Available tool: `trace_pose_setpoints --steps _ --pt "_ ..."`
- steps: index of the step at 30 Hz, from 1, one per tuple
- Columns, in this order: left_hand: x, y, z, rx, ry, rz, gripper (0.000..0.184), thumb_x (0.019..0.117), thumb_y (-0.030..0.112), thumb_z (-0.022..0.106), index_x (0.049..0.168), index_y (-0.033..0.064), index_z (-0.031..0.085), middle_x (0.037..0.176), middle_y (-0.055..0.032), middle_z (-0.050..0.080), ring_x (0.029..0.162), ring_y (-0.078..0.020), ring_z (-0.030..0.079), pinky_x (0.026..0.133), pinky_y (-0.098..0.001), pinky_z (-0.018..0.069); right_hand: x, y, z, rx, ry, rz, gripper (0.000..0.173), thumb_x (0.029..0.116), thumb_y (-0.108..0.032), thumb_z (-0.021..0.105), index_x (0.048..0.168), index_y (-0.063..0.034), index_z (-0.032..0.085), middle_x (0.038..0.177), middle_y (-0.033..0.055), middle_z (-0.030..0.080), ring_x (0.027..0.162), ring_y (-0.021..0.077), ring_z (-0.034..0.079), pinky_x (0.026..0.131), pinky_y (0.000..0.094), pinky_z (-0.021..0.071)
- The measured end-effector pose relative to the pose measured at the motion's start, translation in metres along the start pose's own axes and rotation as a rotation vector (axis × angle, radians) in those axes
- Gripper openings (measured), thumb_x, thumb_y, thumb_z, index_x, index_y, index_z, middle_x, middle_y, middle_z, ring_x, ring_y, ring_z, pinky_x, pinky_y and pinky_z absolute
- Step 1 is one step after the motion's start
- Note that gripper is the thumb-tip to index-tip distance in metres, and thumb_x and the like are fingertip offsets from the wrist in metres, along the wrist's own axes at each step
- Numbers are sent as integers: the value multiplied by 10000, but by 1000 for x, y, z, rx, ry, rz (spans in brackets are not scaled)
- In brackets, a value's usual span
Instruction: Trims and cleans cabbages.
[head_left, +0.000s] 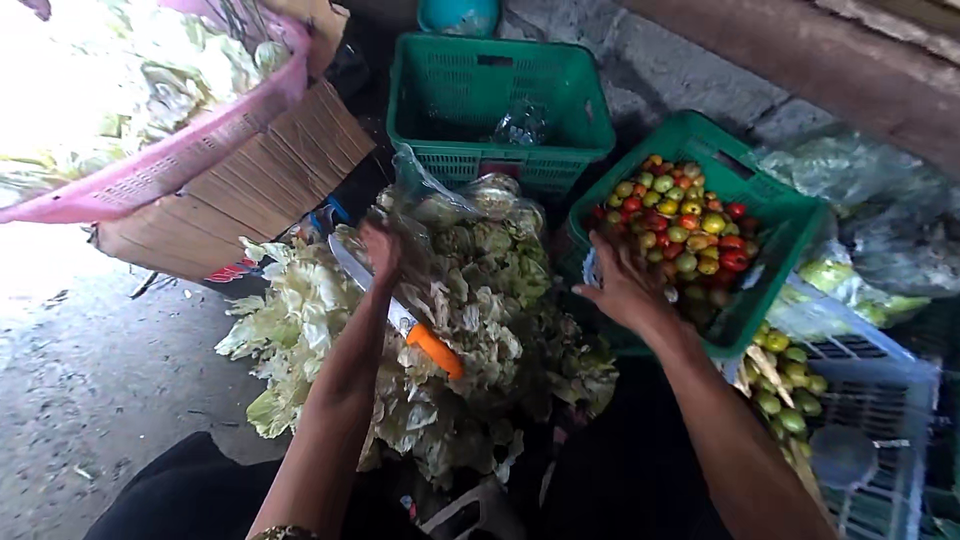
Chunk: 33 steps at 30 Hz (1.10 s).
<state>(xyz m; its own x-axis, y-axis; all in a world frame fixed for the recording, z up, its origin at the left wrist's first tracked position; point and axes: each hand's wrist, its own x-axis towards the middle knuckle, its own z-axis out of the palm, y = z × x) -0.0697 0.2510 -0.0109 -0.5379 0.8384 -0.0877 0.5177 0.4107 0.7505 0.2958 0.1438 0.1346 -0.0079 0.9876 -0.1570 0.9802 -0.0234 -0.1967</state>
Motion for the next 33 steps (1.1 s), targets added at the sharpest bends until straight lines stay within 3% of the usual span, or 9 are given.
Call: trace_pose_setpoints --steps 4,7,9,12,18,22,24,28,33 --pt "13 25 26 305 -366 236 723 1084 544 319 1505 -31 440 1556 -320 378 1437 -525 347 1152 -698 240 12 -13 4 -39 -213 -92 889 938 -426 728 1632 -154 244 1613 221 344 1460 476 346 1102 725 312" --pt "41 64 -5 386 -448 145 713 1105 519 214 1405 -32 552 1386 -321 566 1321 -515 512 1056 -737 350 12 -14 9 -52 -266 -144 816 944 -391 729 1595 -103 331 1500 263 475 1363 481 473 1069 680 393" --pt "84 55 -11 314 -385 66 540 1084 366 421 1458 -21 473 1348 -344 571 1256 -537 549 990 -728 425 7 -16 13 -51 -311 -184 796 942 -391 729 1591 -125 351 1489 238 497 1351 456 497 1064 665 411" --pt "139 21 13 375 -333 89 614 1010 261 598 1469 -99 406 1466 -380 426 1339 -552 455 1047 -688 415 -4 -19 19 -37 -387 -240 767 927 -387 746 1565 -131 406 1478 220 522 1336 436 524 1054 643 439" --pt "158 20 54 440 -368 -116 623 1046 250 545 1529 -82 332 1588 -383 208 1457 -553 262 1120 -640 360 -9 -31 24 -59 -586 -227 721 953 -371 716 1562 -130 416 1463 207 542 1336 425 527 1071 630 420" --pt "145 27 63 590 -474 -30 657 1076 2 394 1614 -25 18 1638 -334 148 1462 -506 306 1134 -558 364 -15 -39 26 -38 -609 -304 687 969 -381 690 1556 -137 431 1417 204 584 1277 421 579 1050 606 450" --pt "145 25 63 405 -410 -89 609 1102 70 365 1610 -17 40 1593 -354 254 1440 -481 375 1143 -530 374 -18 -41 26 -29 -606 -325 677 976 -384 678 1556 -137 432 1411 203 589 1276 419 581 1047 609 448" --pt "157 14 32 55 -288 -78 862 939 160 712 1589 -13 172 1535 -389 318 1375 -537 417 1081 -648 413 -23 -43 34 -20 -590 -373 636 985 -365 671 1532 -114 462 1376 216 610 1250 430 594 1042 606 450" --pt "104 15 -59 -646 -278 70 676 939 -2 635 1530 49 311 1345 -170 581 1113 -223 649 933 -406 570 -33 -57 73 18 -738 -507 497 1020 -300 630 1453 -78 531 1310 247 624 1179 454 618 1012 618 469"
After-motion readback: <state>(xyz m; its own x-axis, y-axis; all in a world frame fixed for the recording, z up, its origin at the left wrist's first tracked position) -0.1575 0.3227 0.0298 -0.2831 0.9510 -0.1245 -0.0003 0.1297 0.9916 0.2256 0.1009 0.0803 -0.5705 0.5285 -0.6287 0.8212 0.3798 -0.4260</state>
